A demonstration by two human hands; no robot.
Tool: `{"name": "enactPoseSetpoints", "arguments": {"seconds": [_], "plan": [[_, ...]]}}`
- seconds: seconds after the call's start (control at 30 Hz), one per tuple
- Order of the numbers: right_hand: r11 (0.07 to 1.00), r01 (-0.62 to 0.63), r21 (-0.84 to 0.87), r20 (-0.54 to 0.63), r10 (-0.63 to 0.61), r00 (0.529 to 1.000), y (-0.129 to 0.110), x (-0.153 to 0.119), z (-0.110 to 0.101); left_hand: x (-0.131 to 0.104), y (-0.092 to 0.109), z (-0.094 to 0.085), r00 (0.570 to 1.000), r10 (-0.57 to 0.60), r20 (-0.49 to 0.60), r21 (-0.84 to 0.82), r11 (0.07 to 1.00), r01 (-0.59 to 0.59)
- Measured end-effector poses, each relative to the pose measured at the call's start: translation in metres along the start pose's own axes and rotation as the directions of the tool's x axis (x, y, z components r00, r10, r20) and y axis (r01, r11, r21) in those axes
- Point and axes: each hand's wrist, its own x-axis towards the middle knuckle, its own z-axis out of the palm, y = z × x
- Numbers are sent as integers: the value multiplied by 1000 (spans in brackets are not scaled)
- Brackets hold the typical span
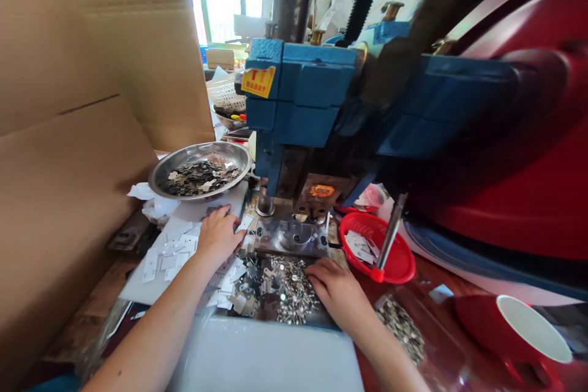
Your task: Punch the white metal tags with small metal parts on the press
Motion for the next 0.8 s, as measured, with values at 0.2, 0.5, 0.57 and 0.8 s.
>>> {"name": "enactPoseSetpoints", "arguments": {"seconds": [0.2, 0.5, 0.57, 0.8], "plan": [[997, -52, -51, 10, 53, 999, 4, 3, -5, -1, -1, 3, 1000, -5, -12, -118, 993, 3], [993, -48, 112, -334, 83, 939, -11, 20, -11, -3, 3, -9, 988, -132, -84, -525, 848, 69], [997, -3, 71, -401, 31, 915, -17, 35, -14, -4, 7, -8, 987, -143, -77, -666, 744, 56], [982, 3, -190, -401, -81, 913, -24, 63, -15, -18, 36, -11, 987, -86, 133, -925, 347, 155]]}}
